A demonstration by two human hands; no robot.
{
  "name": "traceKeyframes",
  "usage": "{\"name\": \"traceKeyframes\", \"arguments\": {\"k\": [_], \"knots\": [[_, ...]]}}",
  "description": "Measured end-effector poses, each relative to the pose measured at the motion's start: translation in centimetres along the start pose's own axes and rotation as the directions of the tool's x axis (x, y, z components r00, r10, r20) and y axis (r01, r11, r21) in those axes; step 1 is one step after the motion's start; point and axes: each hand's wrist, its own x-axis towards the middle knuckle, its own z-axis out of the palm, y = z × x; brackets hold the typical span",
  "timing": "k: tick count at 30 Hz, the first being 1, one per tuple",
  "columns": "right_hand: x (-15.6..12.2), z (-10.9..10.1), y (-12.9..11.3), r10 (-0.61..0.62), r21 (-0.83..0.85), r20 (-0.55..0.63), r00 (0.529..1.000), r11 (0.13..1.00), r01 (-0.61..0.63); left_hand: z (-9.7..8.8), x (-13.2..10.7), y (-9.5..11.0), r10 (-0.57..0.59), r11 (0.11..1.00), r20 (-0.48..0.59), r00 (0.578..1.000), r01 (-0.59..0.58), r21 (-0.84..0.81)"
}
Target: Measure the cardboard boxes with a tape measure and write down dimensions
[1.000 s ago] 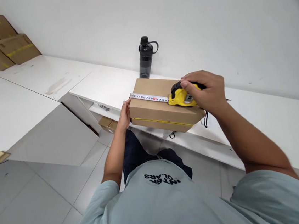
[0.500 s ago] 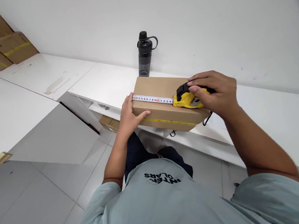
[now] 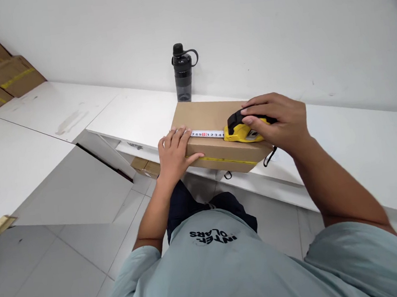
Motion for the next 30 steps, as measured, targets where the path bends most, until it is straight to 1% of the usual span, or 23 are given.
{"name": "traceKeyframes", "arguments": {"k": [3, 5, 7, 9, 11, 14, 17, 19, 21, 24, 26, 28, 30], "knots": [[-0.3, -0.3, 0.0, 0.015, -0.044, -0.012, 1.000, 0.999, -0.016, -0.1, 0.3, -0.2, -0.009, 1.000, 0.000, 1.000, 0.009, -0.023], [-0.5, -0.9, 0.0, 0.001, -0.060, -0.024, 1.000, 0.998, -0.002, -0.4, 0.4, -0.2, -0.015, 1.000, -0.005, 1.000, 0.015, -0.027], [-0.7, -1.8, 0.1, -0.065, -0.051, -0.072, 0.995, 0.997, 0.061, -0.5, 0.5, -0.3, -0.021, 0.999, -0.013, 1.000, 0.021, -0.035], [-1.0, -3.2, 0.5, -0.156, -0.048, -0.131, 0.979, 0.987, 0.151, -0.5, 0.5, -0.3, -0.022, 0.999, -0.021, 1.000, 0.022, -0.041], [-1.6, -4.7, 1.2, -0.199, -0.065, -0.157, 0.967, 0.979, 0.191, -0.4, 0.6, -0.5, -0.021, 0.999, -0.030, 0.999, 0.019, -0.043], [-2.9, -6.7, 2.6, -0.139, -0.074, -0.148, 0.979, 0.989, 0.129, -0.2, 0.8, -0.9, -0.010, 0.999, -0.050, 0.999, 0.008, -0.048], [-4.2, -7.6, 3.3, -0.100, -0.073, -0.176, 0.979, 0.993, 0.088, 0.0, 1.1, -1.6, 0.017, 0.999, -0.061, 0.998, -0.020, -0.048], [-4.7, -7.6, 3.2, -0.080, -0.091, -0.184, 0.980, 0.994, 0.064, 0.1, 1.8, -2.3, 0.035, 0.998, -0.054, 0.998, -0.037, -0.048], [-4.7, -7.2, 2.5, -0.056, -0.123, -0.165, 0.985, 0.992, 0.036, 0.1, 3.0, -3.4, 0.055, 0.997, -0.041, 0.998, -0.057, -0.055], [-4.0, -6.1, 1.4, -0.012, -0.156, -0.095, 0.995, 0.988, -0.003, 0.1, 6.0, -5.4, 0.098, 0.990, -0.006, 0.995, -0.098, -0.098], [-3.4, -5.2, 0.7, 0.035, -0.175, -0.068, 0.997, 0.983, -0.047, -0.2, 8.3, -6.3, 0.120, 0.984, 0.036, 0.992, -0.113, -0.141], [-2.8, -4.3, 0.1, 0.077, -0.202, -0.061, 0.995, 0.975, -0.088, -0.5, 10.2, -6.3, 0.138, 0.977, 0.056, 0.989, -0.126, -0.169], [-2.3, -3.3, -0.4, 0.099, -0.217, -0.069, 0.993, 0.970, -0.111, -0.7, 11.1, -5.1, 0.168, 0.969, 0.044, 0.985, -0.157, -0.188]]}}
